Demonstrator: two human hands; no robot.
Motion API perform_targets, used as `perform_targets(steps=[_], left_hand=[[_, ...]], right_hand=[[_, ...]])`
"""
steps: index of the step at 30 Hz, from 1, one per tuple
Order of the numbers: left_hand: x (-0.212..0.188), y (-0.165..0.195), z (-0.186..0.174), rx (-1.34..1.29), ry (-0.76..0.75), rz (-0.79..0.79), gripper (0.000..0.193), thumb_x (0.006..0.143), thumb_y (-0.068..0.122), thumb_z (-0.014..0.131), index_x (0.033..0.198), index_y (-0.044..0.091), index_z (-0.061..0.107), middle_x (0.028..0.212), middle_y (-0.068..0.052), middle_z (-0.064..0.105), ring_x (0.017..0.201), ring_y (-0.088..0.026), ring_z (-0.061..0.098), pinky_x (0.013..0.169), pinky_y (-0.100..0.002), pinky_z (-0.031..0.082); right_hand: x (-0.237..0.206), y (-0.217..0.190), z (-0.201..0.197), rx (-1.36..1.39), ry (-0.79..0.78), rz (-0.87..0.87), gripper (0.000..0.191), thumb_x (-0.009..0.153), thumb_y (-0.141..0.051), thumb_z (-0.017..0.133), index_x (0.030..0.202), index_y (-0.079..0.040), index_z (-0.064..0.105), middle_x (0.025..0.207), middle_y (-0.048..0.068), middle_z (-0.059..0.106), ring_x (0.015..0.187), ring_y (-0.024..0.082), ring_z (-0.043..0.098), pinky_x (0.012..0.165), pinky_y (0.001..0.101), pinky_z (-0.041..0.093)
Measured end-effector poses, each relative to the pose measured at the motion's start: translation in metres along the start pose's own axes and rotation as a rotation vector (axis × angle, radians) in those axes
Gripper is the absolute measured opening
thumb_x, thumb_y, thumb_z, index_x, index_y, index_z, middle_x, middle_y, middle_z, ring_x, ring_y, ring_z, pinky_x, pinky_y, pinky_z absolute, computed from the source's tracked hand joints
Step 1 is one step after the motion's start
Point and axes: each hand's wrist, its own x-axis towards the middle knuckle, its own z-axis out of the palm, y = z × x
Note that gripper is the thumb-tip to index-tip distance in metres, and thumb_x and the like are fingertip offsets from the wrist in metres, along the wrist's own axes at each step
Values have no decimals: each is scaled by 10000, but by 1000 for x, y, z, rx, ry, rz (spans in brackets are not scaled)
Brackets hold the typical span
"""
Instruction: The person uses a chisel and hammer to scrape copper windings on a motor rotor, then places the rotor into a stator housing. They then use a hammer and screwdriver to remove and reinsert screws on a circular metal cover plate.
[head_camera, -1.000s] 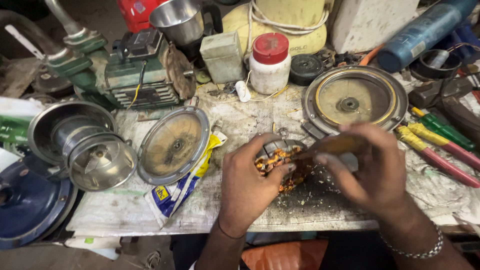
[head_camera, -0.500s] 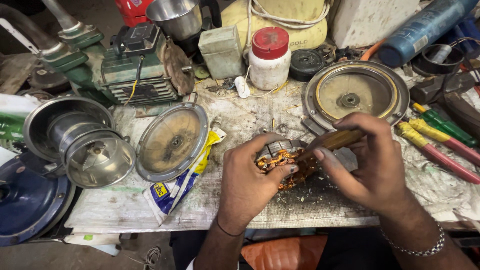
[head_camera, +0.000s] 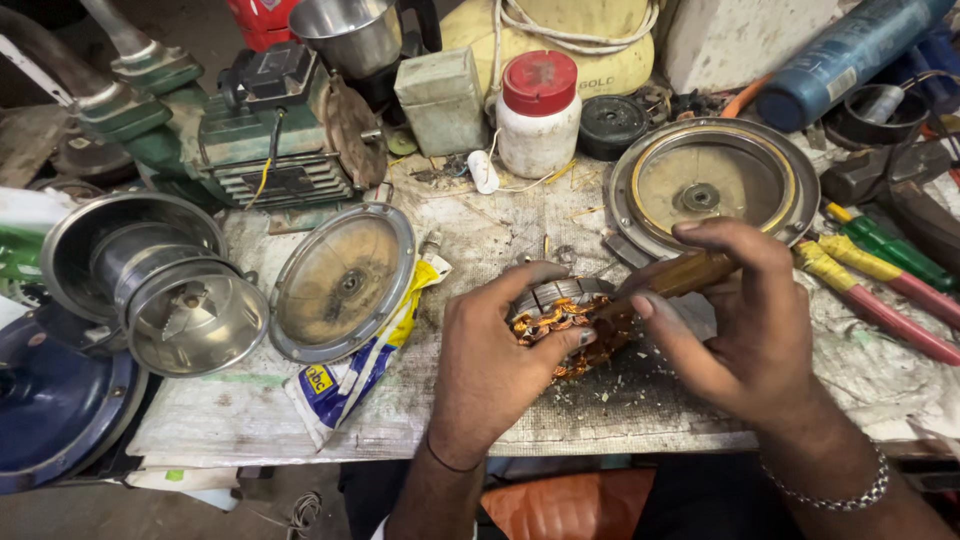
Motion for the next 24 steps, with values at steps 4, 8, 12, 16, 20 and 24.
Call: perform_targets(steps=[4, 8, 12, 16, 20, 24], left_hand=[[-1, 0, 1, -3, -9, -39, 475, 678, 89, 881, 1131, 54, 742, 1045, -117, 805, 970, -190, 802, 908, -314, 599], [-1, 0, 0, 21, 11, 21, 481, 674, 97, 892, 1127, 45, 742, 1060, -125, 799, 999, -207, 790, 926, -332, 589], [-1, 0, 1, 35, 13, 59, 508, 679, 100, 897, 1153, 46, 723, 1084, -117, 792, 1026, -230, 784, 954, -357, 575], [-1, 1, 5, 55, 1, -67, 599, 658, 112, 898, 1204, 80, 652, 1017, -126, 790, 996, -254, 782, 908, -373, 570], [-2, 3, 10, 86, 56, -80, 694, 643, 98, 910, 1249, 90, 572, 986, -152, 775, 992, -274, 767, 897, -386, 548], [0, 4, 9, 148, 68, -62, 743, 613, 94, 956, 1245, 85, 566, 977, -163, 767, 988, -299, 742, 893, -417, 511]], right_hand=[[0, -1, 0, 30, -14, -5, 622, 914, 102, 704, 1420, 34, 348, 1265, 164, 562, 1087, 215, 712, 945, 308, 634], [-2, 1, 0, -19, 30, -1, 624, 880, 100, 687, 1390, 67, 330, 1304, 207, 496, 1128, 256, 685, 981, 349, 627], [-6, 7, 0, 6, 5, -3, 615, 906, 94, 706, 1397, 47, 339, 1292, 172, 515, 1141, 247, 703, 980, 338, 643], [-12, 14, -2, -27, -16, -65, 633, 877, 89, 728, 1372, 37, 337, 1271, 175, 504, 1129, 253, 708, 977, 337, 643], [-13, 14, -3, 17, -41, -66, 639, 871, 89, 729, 1375, 10, 343, 1250, 161, 559, 1131, 254, 711, 993, 349, 634], [-8, 9, 0, 28, -25, -3, 638, 891, 83, 715, 1403, 7, 341, 1232, 161, 565, 1095, 227, 729, 953, 339, 635]])
